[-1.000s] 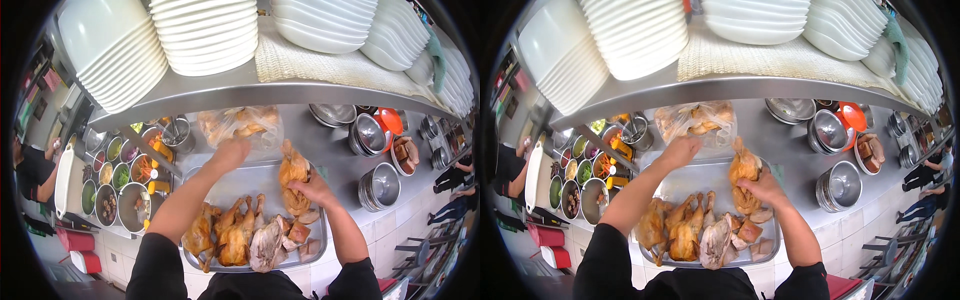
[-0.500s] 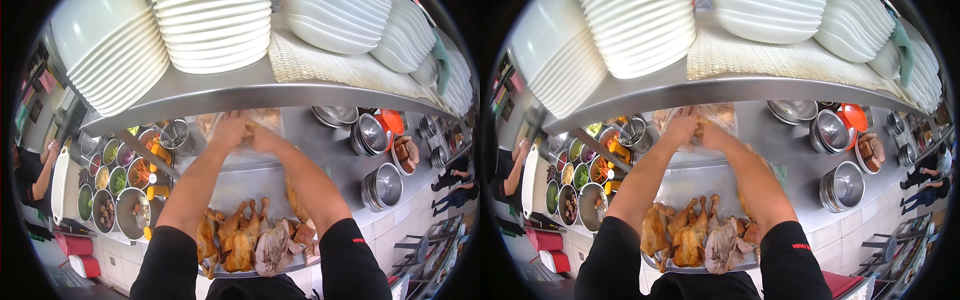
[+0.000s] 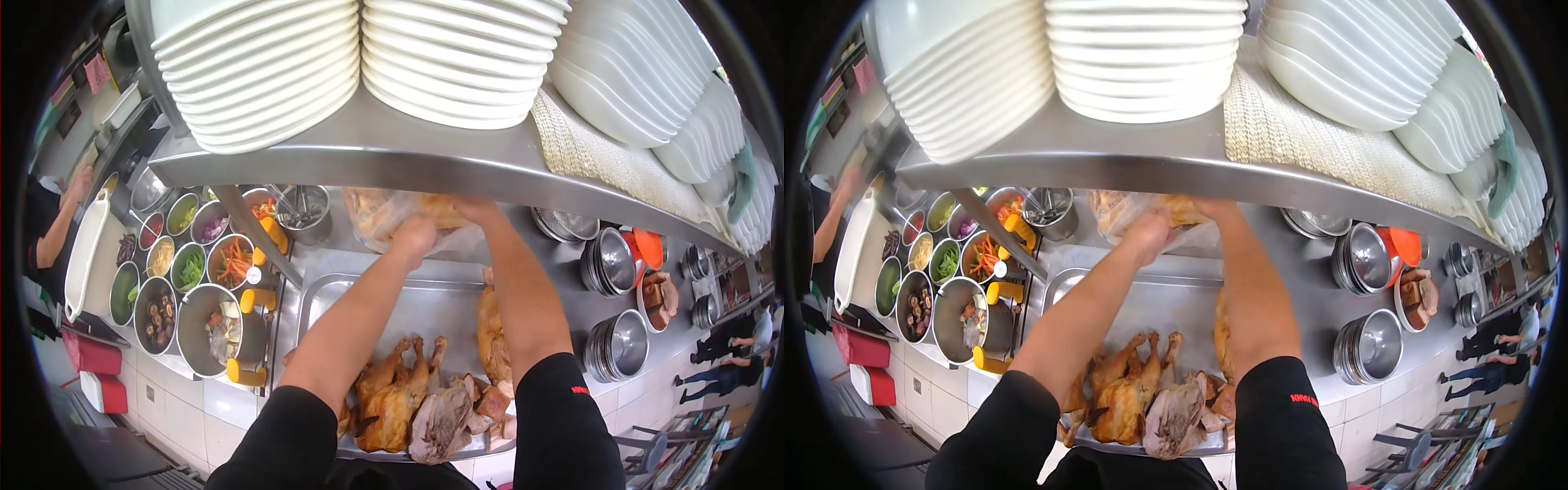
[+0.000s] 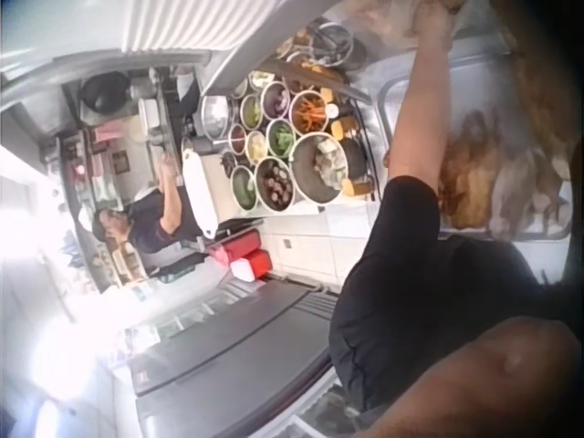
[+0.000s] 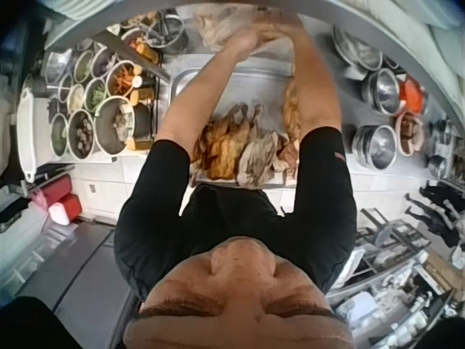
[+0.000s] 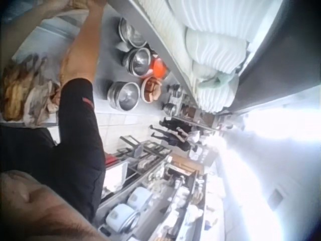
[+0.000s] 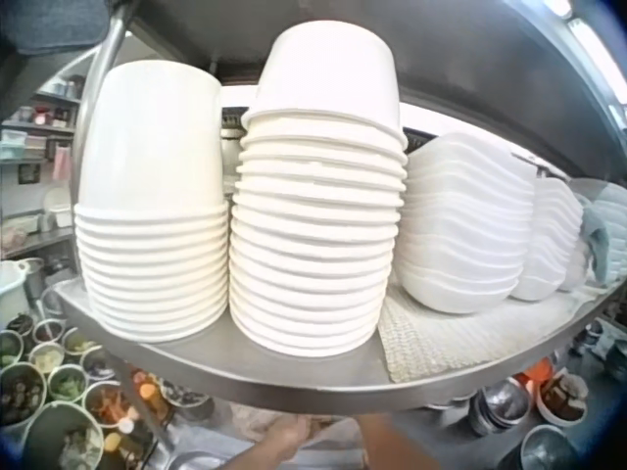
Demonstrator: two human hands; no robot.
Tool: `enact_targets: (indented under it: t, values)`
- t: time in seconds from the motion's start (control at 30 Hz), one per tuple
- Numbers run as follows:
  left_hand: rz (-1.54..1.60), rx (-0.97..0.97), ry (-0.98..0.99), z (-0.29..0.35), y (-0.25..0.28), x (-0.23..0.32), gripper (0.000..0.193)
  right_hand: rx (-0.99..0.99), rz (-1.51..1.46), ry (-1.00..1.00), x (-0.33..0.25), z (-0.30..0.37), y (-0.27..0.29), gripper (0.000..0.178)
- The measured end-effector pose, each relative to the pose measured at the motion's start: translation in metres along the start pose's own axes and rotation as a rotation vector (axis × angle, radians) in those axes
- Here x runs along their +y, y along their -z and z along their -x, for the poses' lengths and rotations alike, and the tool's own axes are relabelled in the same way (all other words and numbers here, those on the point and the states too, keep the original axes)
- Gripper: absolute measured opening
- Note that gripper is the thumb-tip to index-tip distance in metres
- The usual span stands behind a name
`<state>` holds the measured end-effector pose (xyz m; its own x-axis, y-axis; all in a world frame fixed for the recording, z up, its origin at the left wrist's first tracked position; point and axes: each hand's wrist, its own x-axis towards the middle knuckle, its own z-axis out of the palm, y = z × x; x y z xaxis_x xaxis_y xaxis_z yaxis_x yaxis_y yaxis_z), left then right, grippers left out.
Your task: The person washes a metal bowl in a sink, wipes down a prep surface with a cloth, and organizes pieces of cooked chicken on a large metal tray by hand. They retrieve additional chicken from a refrigerator and place it onto the tray.
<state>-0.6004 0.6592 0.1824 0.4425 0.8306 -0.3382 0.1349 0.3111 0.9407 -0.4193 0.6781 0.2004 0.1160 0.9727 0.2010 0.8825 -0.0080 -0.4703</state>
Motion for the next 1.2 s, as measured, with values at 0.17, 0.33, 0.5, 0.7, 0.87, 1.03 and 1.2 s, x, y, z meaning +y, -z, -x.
enact_targets:
  t: [0.17,0.33,0.5,0.7,0.87,1.03,1.2]
  values:
    - [0.391,-0.010,0.228,0.023,-0.018,0.009,0.053,-0.139,-0.099,-0.101,0.000,0.006,0.026,0.045]
    - [0.468,0.148,0.267,0.031,-0.030,0.015,0.058,-0.312,-0.562,-0.673,-0.011,0.037,0.038,0.056]
    - [0.483,0.063,0.308,0.041,-0.038,0.027,0.060,-0.494,-0.892,-0.666,-0.028,0.066,0.056,0.053]
    - [0.599,-0.175,0.334,0.072,0.004,0.032,0.067,-0.714,-0.555,-0.177,-0.098,0.087,0.097,0.048]
    - [0.559,-0.408,0.259,0.141,0.007,0.036,0.056,-0.640,-0.176,0.028,-0.138,0.165,0.138,0.057]
    - [0.439,-0.398,0.329,0.202,-0.022,0.023,0.043,-0.602,-0.238,0.183,-0.117,0.235,0.149,0.065]
    - [-0.291,-0.463,0.097,0.189,0.007,0.023,0.045,-0.555,-0.112,0.104,-0.110,0.253,0.149,0.060]
